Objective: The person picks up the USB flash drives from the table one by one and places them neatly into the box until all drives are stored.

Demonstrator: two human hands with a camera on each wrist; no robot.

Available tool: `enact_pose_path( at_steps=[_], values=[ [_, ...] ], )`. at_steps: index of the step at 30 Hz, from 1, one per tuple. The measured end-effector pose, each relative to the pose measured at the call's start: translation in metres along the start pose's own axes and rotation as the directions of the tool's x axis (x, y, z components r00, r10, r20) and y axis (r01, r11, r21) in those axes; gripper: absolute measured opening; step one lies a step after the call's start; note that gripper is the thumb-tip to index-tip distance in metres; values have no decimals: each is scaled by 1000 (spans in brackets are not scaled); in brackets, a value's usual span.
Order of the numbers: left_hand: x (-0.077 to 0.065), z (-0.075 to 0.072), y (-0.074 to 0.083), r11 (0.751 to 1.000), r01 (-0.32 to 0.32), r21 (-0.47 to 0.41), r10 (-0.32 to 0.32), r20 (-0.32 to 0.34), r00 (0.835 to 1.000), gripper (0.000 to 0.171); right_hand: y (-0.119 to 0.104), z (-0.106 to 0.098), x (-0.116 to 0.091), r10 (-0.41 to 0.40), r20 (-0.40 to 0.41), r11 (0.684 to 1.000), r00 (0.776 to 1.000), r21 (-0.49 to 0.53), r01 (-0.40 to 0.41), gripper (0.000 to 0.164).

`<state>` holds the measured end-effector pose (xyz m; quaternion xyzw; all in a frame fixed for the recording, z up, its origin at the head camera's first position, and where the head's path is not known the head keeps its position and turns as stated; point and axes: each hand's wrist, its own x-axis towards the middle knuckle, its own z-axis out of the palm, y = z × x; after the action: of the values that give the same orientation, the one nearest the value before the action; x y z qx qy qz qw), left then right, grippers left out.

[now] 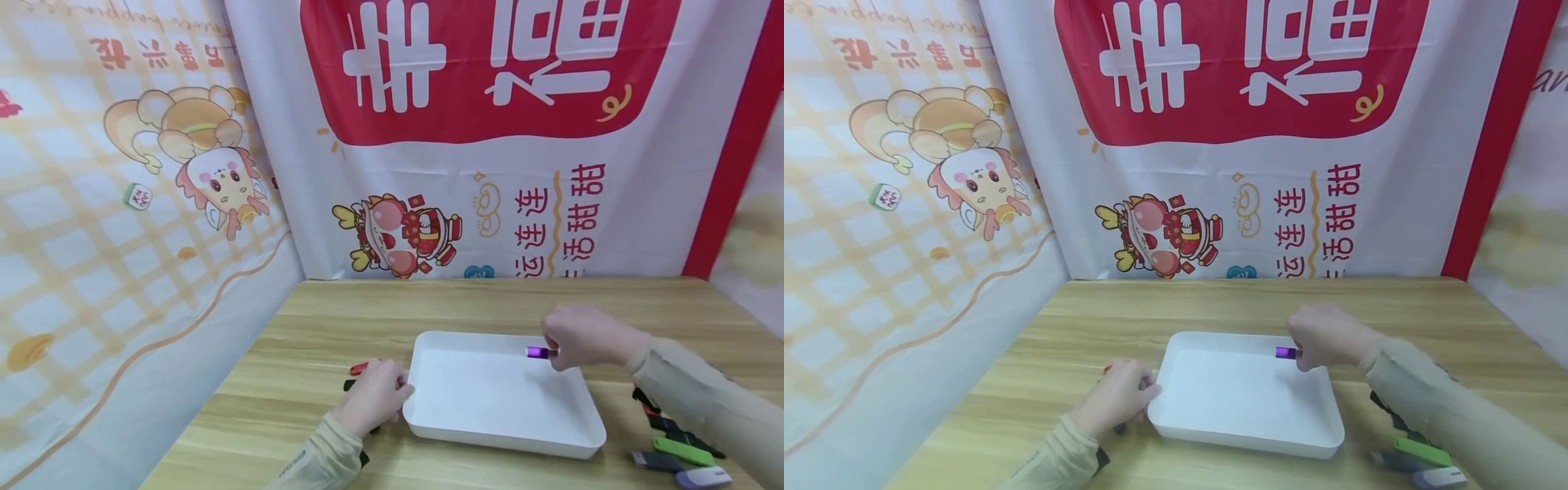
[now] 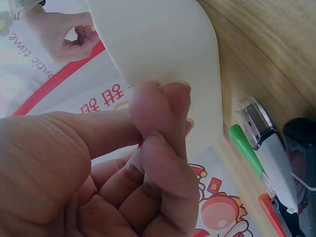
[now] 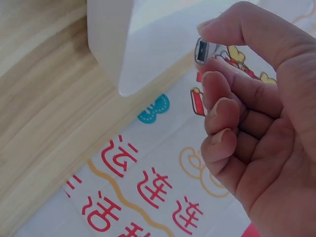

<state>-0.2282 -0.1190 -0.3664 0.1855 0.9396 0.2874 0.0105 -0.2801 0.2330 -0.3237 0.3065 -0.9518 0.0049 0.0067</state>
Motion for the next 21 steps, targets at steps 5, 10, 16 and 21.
enact_pose_path(
  at_steps=[5,10,16,21],
  values=[
    [0,3,0,1000,-6,10,6,-19,1000,26,-2,6,2,-15,-3,1000,1000,-13,15,25],
    [1,4,-2,1000,-14,16,15,-35,999,26,-3,13,7,0,4,998,1000,-58,1,28],
    [2,4,-4,1000,-8,18,9,-33,999,26,-3,25,11,-25,-9,992,1000,-125,24,29],
    [2,4,-4,1000,-3,21,4,-31,1000,26,1,35,13,-47,-13,987,999,-153,45,28]
  ],
)
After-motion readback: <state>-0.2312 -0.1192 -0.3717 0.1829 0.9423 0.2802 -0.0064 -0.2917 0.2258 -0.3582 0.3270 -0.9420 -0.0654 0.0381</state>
